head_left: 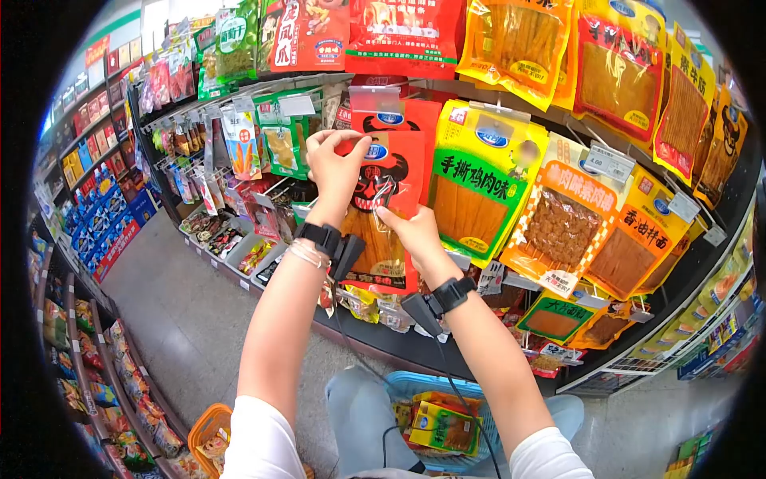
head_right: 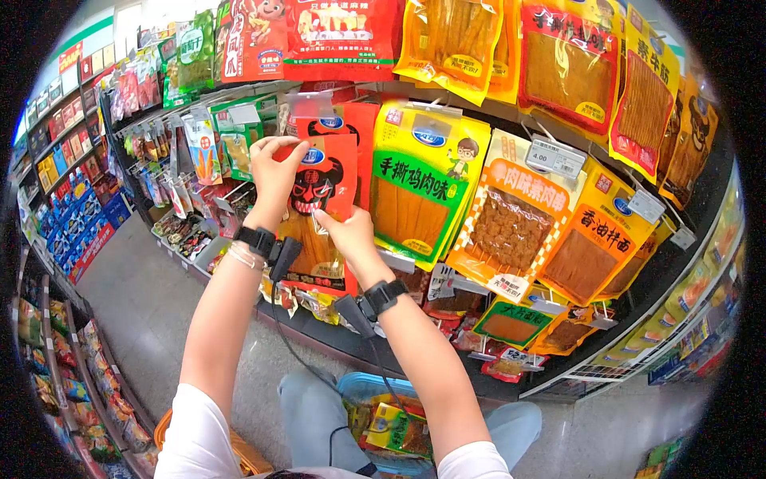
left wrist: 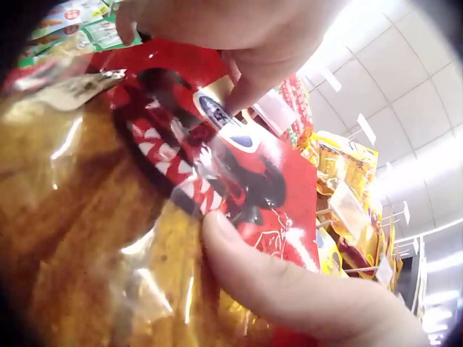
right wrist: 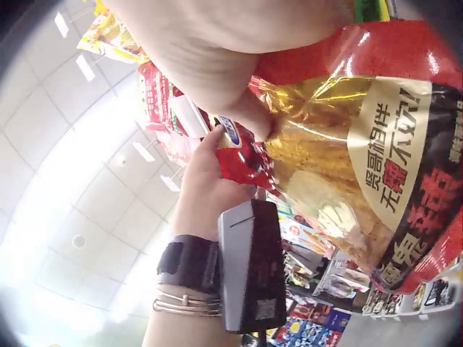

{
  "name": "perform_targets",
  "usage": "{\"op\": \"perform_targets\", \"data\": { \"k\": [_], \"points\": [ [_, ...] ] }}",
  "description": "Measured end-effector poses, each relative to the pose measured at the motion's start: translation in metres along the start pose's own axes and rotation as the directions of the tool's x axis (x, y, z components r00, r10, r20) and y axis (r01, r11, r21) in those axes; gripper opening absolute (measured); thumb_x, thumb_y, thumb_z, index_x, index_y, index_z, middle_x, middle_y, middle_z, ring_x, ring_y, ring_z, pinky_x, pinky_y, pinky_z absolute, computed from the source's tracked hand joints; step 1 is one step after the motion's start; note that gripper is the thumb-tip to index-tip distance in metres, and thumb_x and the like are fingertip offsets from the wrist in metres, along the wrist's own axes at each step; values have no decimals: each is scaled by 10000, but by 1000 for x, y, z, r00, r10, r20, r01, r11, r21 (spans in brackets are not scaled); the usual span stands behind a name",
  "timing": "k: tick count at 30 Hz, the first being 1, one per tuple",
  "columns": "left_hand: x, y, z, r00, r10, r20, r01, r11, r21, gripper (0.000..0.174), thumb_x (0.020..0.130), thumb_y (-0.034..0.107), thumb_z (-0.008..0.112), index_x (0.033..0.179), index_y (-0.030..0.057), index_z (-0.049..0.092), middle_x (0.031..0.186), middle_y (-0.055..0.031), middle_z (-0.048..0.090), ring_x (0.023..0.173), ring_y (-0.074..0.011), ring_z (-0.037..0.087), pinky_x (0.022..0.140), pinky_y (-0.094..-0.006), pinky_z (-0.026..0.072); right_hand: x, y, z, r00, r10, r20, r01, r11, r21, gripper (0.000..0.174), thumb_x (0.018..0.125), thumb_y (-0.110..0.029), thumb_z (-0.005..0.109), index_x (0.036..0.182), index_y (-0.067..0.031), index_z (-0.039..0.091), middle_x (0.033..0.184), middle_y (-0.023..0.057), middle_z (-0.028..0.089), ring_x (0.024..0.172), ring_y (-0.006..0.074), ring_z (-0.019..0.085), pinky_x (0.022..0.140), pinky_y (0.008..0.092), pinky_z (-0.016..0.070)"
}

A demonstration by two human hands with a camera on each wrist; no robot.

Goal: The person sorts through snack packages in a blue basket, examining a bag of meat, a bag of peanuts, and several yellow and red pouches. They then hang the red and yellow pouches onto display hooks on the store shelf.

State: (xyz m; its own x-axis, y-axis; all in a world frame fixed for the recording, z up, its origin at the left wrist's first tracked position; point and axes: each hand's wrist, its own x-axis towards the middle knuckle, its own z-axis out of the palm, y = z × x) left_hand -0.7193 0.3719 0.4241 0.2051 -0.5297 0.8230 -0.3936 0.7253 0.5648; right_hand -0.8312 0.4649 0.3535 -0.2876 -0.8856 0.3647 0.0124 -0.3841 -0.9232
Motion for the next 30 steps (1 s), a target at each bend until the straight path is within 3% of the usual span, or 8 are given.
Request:
{"op": "perform_targets", "data": {
  "k": [2, 10, 13, 16, 17, 20, 25, 30],
  "points": [
    [11, -2, 10, 1000, 11, -10, -12, 997, -77, 208, 696, 222, 784, 848, 101, 709, 1012, -102, 548, 1005, -232, 519, 893, -331, 414, 12, -9, -1, 998, 59, 32, -61, 997, 56, 244, 799, -110, 703, 1012, -14, 633, 959, 40, 657, 844, 117, 598, 775, 284, 465],
    [37, -15, 37, 998, 31, 57, -13, 954, -300, 219, 718, 166, 772, 862, 24, 688, 969, -72, 564, 898, -151, 559, 804, -266, 440, 38, -17, -14, 999, -35, -22, 35, 999, 5, 248, 799, -127, 702, 1006, -10, 633, 956, 51, 660, 837, 117, 602, 772, 280, 466],
    [38, -13, 40, 991, -47, 123, 94, 909, -406, 196, 746, 119, 750, 894, 17, 671, 956, -38, 598, 854, -105, 563, 777, -238, 438, 42, -17, -16, 994, -96, -47, 95, 995, -9, 226, 793, -123, 694, 972, 8, 648, 893, 49, 673, 779, 106, 607, 719, 267, 475],
    [40, -13, 45, 977, -102, 187, 195, 782, -593, 193, 767, 103, 735, 926, 33, 652, 915, -1, 626, 823, -78, 562, 756, -225, 436, 45, -20, -18, 991, -131, -34, 131, 991, -7, 237, 789, -122, 695, 979, 9, 647, 880, 48, 675, 767, 106, 609, 710, 270, 478],
    [43, -12, 47, 991, -49, 127, 111, 827, -550, 185, 780, 93, 724, 938, 45, 642, 888, 15, 640, 810, -60, 557, 741, -212, 434, 47, -19, -18, 989, -145, -37, 144, 989, -19, 235, 787, -122, 695, 978, 9, 648, 876, 48, 675, 763, 107, 609, 708, 271, 479],
    [45, -8, 46, 981, -101, 166, 184, 762, -621, 181, 741, 92, 739, 875, 15, 646, 880, -19, 618, 811, -97, 562, 745, -242, 443, 54, -16, -17, 982, -181, -52, 180, 984, -12, 232, 782, -122, 697, 969, 9, 652, 866, 51, 677, 755, 110, 612, 703, 276, 483],
    [50, -22, 52, 980, -106, 170, 192, 740, -644, 182, 761, 81, 718, 907, 6, 641, 924, -25, 611, 825, -92, 567, 739, -242, 450, 62, -13, -16, 985, -170, -33, 169, 985, -37, 237, 772, -131, 701, 967, -2, 664, 885, 62, 686, 774, 119, 626, 714, 281, 484],
    [54, -27, 58, 991, -36, 127, 105, 793, -600, 174, 773, 86, 711, 912, 7, 643, 918, -15, 612, 818, -87, 566, 733, -236, 448, 66, -8, -14, 986, -148, -82, 144, 988, -48, 222, 774, -128, 697, 962, -12, 668, 880, 64, 688, 774, 126, 629, 721, 283, 480]
  ]
}}
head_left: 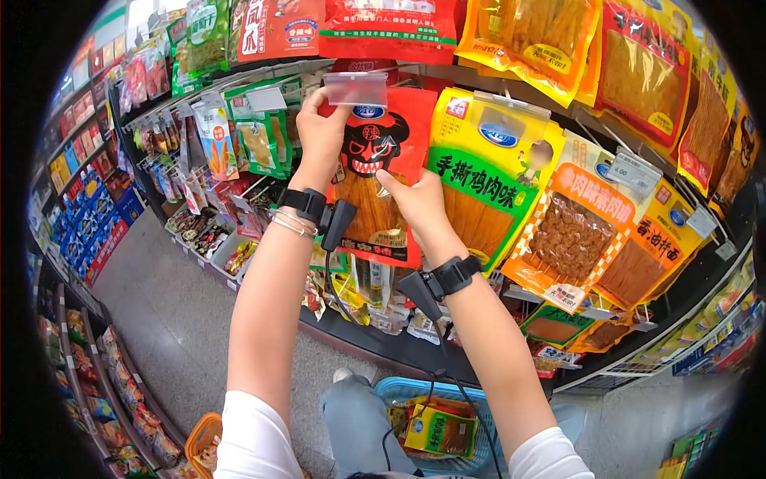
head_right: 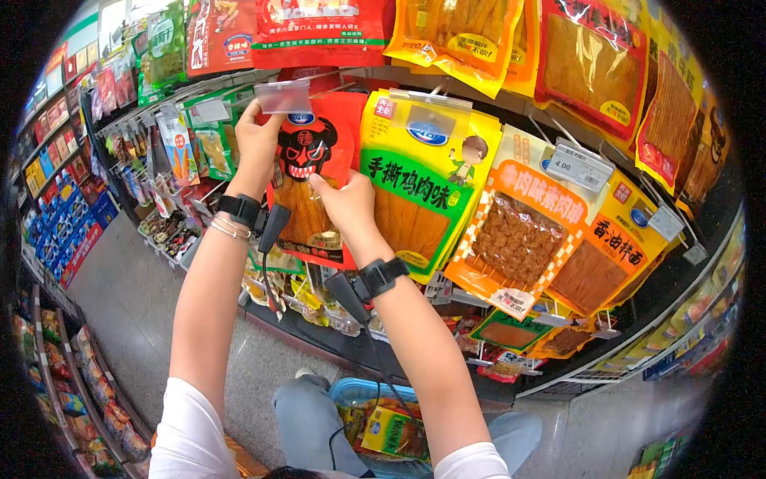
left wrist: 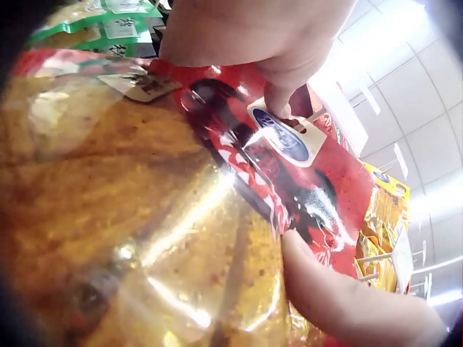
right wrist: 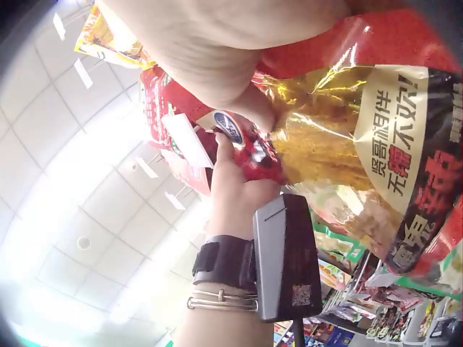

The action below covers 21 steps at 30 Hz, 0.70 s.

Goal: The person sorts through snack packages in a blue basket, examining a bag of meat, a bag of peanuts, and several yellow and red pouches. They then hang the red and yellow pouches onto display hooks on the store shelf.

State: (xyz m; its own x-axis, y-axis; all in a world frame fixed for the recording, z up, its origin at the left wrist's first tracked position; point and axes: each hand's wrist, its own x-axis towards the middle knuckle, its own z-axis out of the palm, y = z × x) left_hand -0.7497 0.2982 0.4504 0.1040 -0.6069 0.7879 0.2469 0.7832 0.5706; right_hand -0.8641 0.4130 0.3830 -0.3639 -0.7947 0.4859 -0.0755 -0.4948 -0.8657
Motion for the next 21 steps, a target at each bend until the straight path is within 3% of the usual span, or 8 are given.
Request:
{"op": "perform_targets", "data": {
  "k": [7, 13, 21],
  "points": [
    [-3, 4, 3, 1000, -13, 21, 13, 1000, 10, 197, 814, 75, 681, 996, 24, 626, 893, 7, 639, 788, -51, 554, 711, -206, 444, -2, 0, -4, 1000, 16, -26, -16, 1000, 5, 218, 780, -129, 695, 964, -14, 667, 881, 66, 690, 777, 128, 628, 727, 285, 476],
    [-4, 8, 2, 997, -65, 36, 69, 990, -126, 185, 810, 81, 693, 978, 44, 626, 886, 18, 636, 774, -40, 554, 702, -194, 443, -5, -4, -5, 1000, -6, -31, 6, 1000, -7, 215, 786, -140, 693, 962, -19, 669, 877, 65, 690, 775, 127, 627, 721, 285, 477],
    [1, 15, 4, 996, -77, 53, 82, 991, -104, 177, 775, 70, 718, 921, 25, 629, 883, -2, 625, 786, -60, 553, 705, -216, 459, -3, -5, -5, 1000, -2, -29, 2, 1000, 3, 214, 787, -141, 689, 960, -17, 670, 865, 61, 691, 762, 128, 626, 710, 288, 476]
  ]
}}
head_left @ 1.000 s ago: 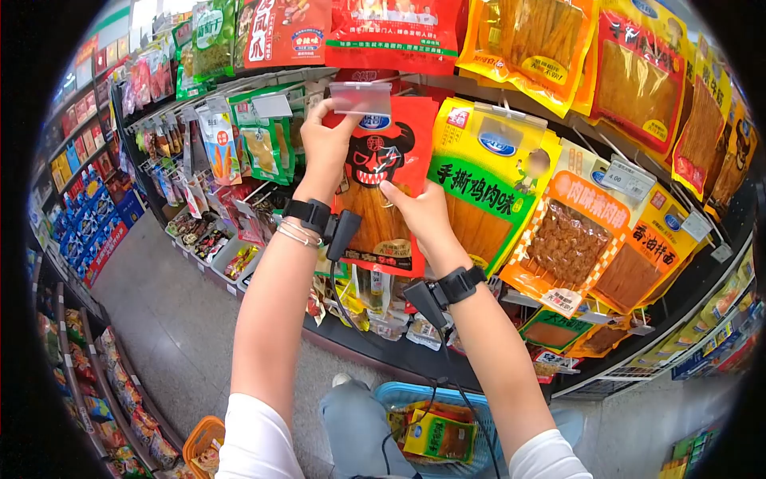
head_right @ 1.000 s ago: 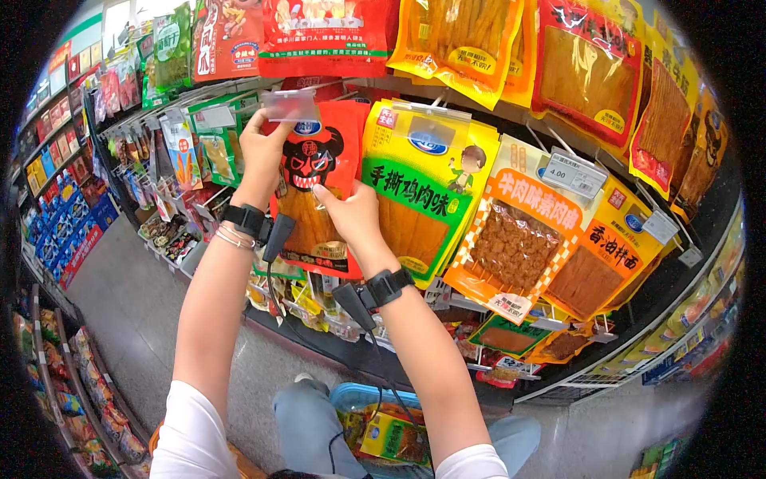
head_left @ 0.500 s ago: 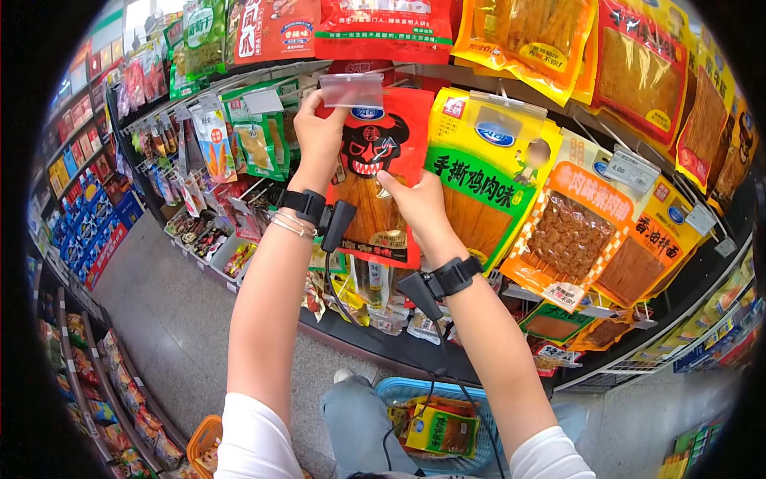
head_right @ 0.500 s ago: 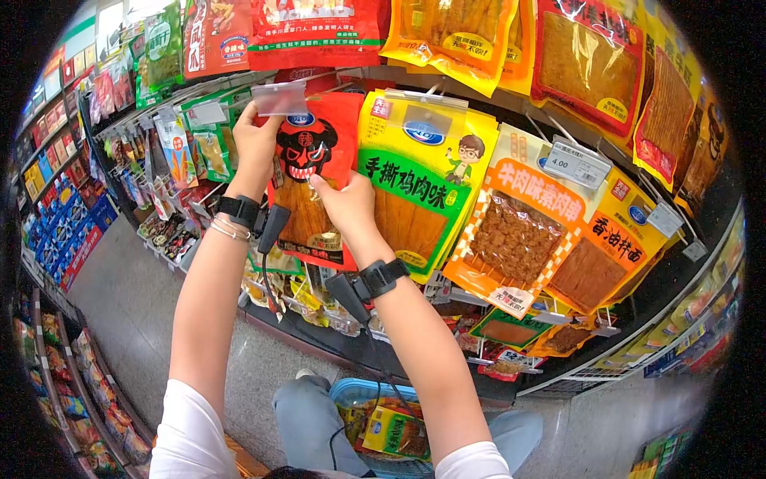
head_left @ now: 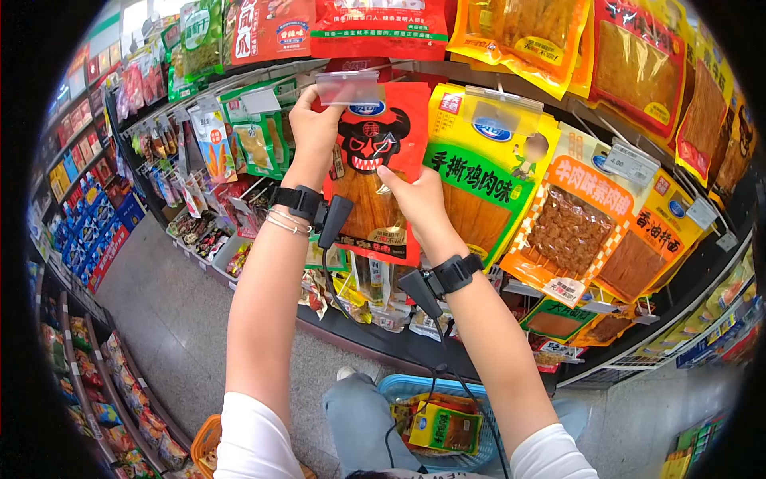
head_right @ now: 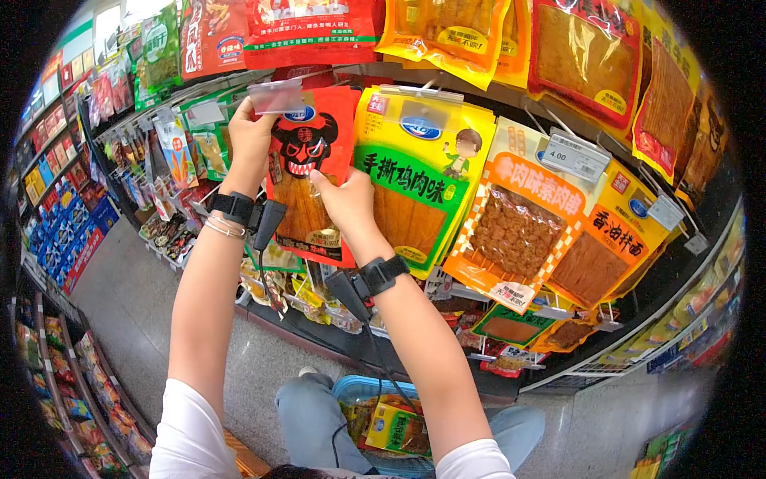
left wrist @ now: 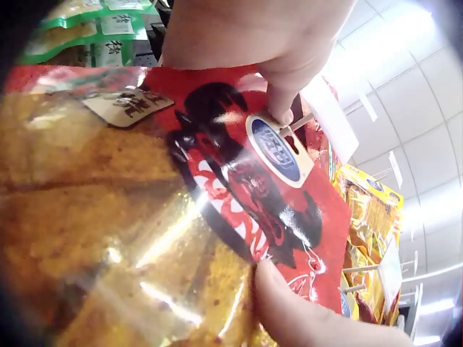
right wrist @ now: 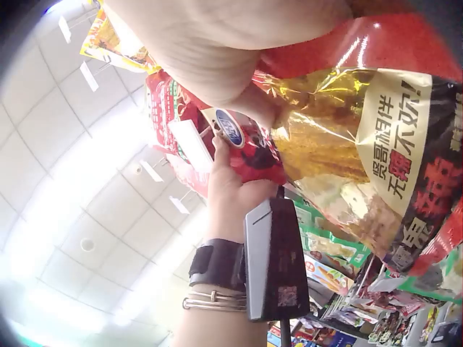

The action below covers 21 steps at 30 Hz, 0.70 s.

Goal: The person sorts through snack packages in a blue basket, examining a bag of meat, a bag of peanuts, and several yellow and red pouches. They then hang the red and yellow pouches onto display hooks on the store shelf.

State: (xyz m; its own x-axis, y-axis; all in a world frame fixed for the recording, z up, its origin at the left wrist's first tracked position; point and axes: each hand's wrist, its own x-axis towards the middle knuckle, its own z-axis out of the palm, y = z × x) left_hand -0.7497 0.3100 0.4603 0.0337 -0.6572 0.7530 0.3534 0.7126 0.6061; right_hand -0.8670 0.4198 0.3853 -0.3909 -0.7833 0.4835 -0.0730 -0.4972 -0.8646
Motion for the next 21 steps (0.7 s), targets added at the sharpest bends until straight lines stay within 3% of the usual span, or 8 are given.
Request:
{"op": "perform_targets", "data": {
  "k": [4, 7, 8, 11, 12, 15, 18, 21],
  "points": [
    [1, -6, 2, 1000, 7, -9, -6, 1000, 28, 173, 775, 65, 706, 922, 15, 628, 886, -10, 626, 796, -70, 554, 718, -226, 454, 4, 6, 1, 1000, -8, -12, 8, 998, -61, 215, 789, -148, 678, 963, -23, 666, 867, 100, 694, 781, 191, 651, 723, 318, 483],
    [2, -15, 3, 997, 57, -60, -47, 986, 158, 191, 775, 73, 701, 938, 7, 627, 882, -14, 628, 797, -79, 555, 731, -238, 450, 3, 7, 4, 997, -57, -58, 40, 962, -269, 225, 792, -165, 661, 973, -31, 659, 882, 155, 684, 829, 280, 658, 749, 357, 485],
    [1, -16, 2, 996, 51, -68, -39, 987, 157, 199, 773, 80, 705, 941, 6, 627, 878, -13, 628, 799, -81, 555, 734, -241, 449, -2, -1, 5, 998, -8, -69, -13, 957, -289, 235, 796, -176, 644, 984, -35, 649, 896, 194, 667, 884, 352, 635, 775, 391, 481],
    [0, -18, 0, 995, 45, -85, -30, 985, 167, 231, 772, 99, 713, 962, 5, 623, 878, -16, 628, 812, -87, 553, 746, -250, 448, -4, -1, 6, 995, -14, -101, -20, 944, -329, 231, 799, -172, 639, 983, -33, 648, 898, 194, 667, 890, 362, 629, 778, 400, 481],
    [0, -18, 0, 995, 46, -90, -29, 983, 182, 246, 772, 103, 714, 977, 5, 619, 887, -21, 628, 818, -88, 552, 750, -251, 448, -8, -2, 6, 990, -93, -107, 52, 942, -332, 250, 800, -165, 637, 1007, -26, 625, 899, 203, 661, 896, 380, 618, 780, 415, 479],
    [-1, -18, -5, 987, 115, -110, -88, 971, 220, 419, 769, 113, 730, 1128, 17, 537, 1051, -76, 598, 938, -131, 556, 818, -272, 449, -19, -5, 7, 975, -138, -174, 72, 937, -342, 325, 799, -144, 638, 1082, -4, 561, 943, 228, 644, 928, 393, 608, 803, 424, 473],
    [-16, -17, -13, 983, 71, -169, -30, 972, 231, 564, 750, 108, 757, 1215, 20, 452, 1177, -125, 541, 1035, -178, 542, 893, -295, 443, -29, 7, 9, 949, -210, -234, 138, 947, -290, 371, 819, -70, 612, 1161, 7, 489, 1075, 168, 622, 999, 241, 613, 862, 326, 467],
    [-42, -21, -24, 993, 27, -113, 5, 962, 275, 539, 748, 146, 765, 1188, 16, 483, 1161, -124, 552, 1035, -190, 547, 902, -302, 436, -49, 7, 5, 924, -287, -253, 222, 941, -256, 396, 824, -30, 593, 1190, 22, 453, 1174, 190, 560, 1102, 270, 558, 937, 352, 438]
  ]
}}
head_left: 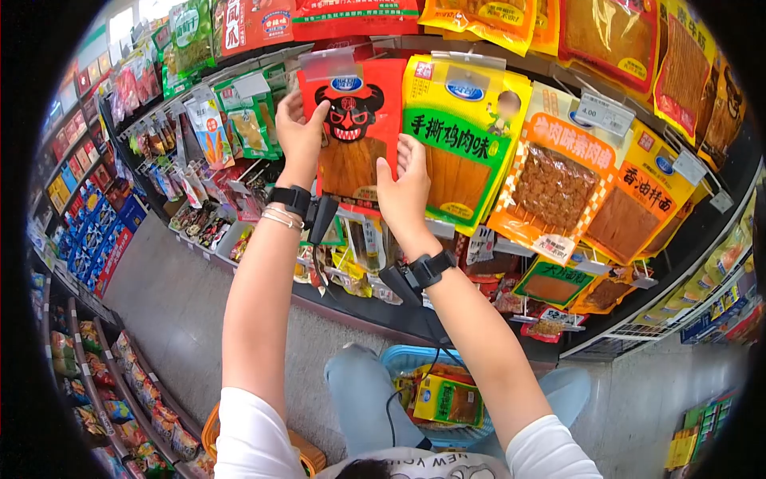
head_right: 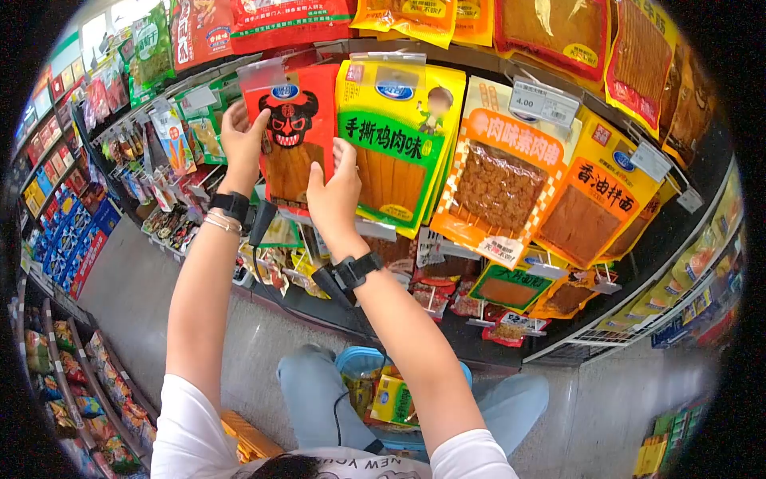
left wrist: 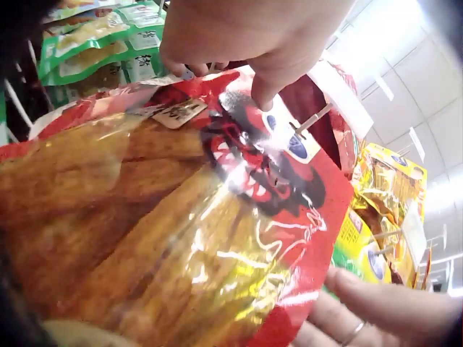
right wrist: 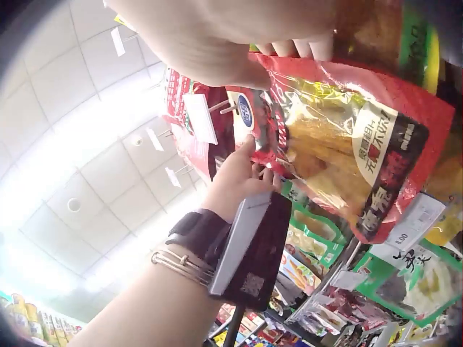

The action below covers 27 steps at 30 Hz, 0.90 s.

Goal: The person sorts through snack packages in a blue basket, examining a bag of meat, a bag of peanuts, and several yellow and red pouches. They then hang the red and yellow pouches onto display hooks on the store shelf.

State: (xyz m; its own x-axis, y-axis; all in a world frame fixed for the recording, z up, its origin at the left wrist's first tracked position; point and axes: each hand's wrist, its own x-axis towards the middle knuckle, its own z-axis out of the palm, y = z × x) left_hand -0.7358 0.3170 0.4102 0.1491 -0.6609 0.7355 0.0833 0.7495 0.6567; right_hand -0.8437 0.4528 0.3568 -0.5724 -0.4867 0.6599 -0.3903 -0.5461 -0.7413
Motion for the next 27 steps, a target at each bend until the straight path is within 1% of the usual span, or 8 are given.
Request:
{"op": "perform_targets", "data": {
  "k": [2, 4, 8, 9, 12, 13, 20, 27],
  "points": [
    [-19, -3, -8, 995, 79, -63, -57, 955, 290, 403, 711, 271, 792, 990, 37, 619, 1007, -82, 614, 969, -199, 563, 839, -334, 436, -15, -4, -12, 1000, -12, -2, 12, 1000, -18, 380, 821, -31, 580, 1182, 16, 470, 1210, 197, 530, 1147, 298, 518, 972, 381, 406],
    [-45, 4, -12, 946, 320, -43, -208, 707, 676, 379, 670, 337, 802, 920, 88, 663, 939, -79, 627, 951, -238, 555, 861, -378, 406, -27, -3, -25, 998, -65, -16, 64, 994, -91, 393, 808, -49, 580, 1181, 11, 474, 1210, 203, 535, 1128, 340, 518, 949, 408, 403],
    [-80, 11, -6, 946, 283, 158, -318, 715, 623, 431, 653, 374, 797, 1013, 174, 671, 1158, -105, 516, 1079, -301, 467, 923, -423, 366, -53, 5, -53, 997, -76, -7, 76, 997, -14, 275, 801, -38, 570, 1072, -7, 535, 1197, 195, 550, 1140, 338, 513, 960, 392, 390],
    [-86, 11, -3, 954, 222, 203, -300, 719, 627, 602, 640, 387, 803, 1174, 199, 599, 1252, -169, 452, 1134, -355, 432, 973, -462, 335, -62, 4, -60, 998, -69, -9, 69, 997, -26, 209, 816, -20, 561, 1024, -8, 545, 1160, 166, 582, 1096, 287, 560, 926, 358, 421],
    [-93, 11, 14, 925, 250, 285, -378, 673, 636, 807, 614, 436, 805, 1319, 226, 475, 1374, -226, 326, 1198, -438, 344, 997, -513, 307, -89, 1, -85, 982, 161, 100, -179, 963, 202, 189, 840, -8, 545, 1029, 1, 545, 1108, 133, 612, 1029, 219, 602, 885, 317, 457],
    [-92, 6, 19, 923, 174, 344, -368, 662, 653, 965, 589, 463, 813, 1405, 266, 338, 1430, -285, 213, 1245, -491, 277, 1030, -524, 270, -97, 8, -93, 987, 138, 77, -149, 977, 155, 171, 857, -2, 537, 1027, 6, 549, 1052, 108, 630, 973, 172, 619, 851, 288, 480],
    [-69, 6, 33, 916, -29, 400, -283, 660, 696, 1028, 564, 477, 820, 1424, 294, 288, 1432, -309, 211, 1260, -481, 287, 1027, -508, 278, -128, 34, -143, 948, 293, 122, -303, 951, 69, 174, 855, -17, 549, 1027, -4, 575, 1016, 106, 643, 967, 183, 619, 862, 311, 483],
    [-55, -16, 38, 895, 45, 444, -360, 659, 660, 1068, 555, 450, 834, 1433, 270, 254, 1434, -299, 209, 1258, -482, 297, 1021, -501, 288, -137, 56, -156, 918, 344, 199, -358, 933, 40, 136, 857, -47, 564, 989, -16, 580, 960, 90, 654, 928, 164, 628, 806, 293, 485]
  ]
}}
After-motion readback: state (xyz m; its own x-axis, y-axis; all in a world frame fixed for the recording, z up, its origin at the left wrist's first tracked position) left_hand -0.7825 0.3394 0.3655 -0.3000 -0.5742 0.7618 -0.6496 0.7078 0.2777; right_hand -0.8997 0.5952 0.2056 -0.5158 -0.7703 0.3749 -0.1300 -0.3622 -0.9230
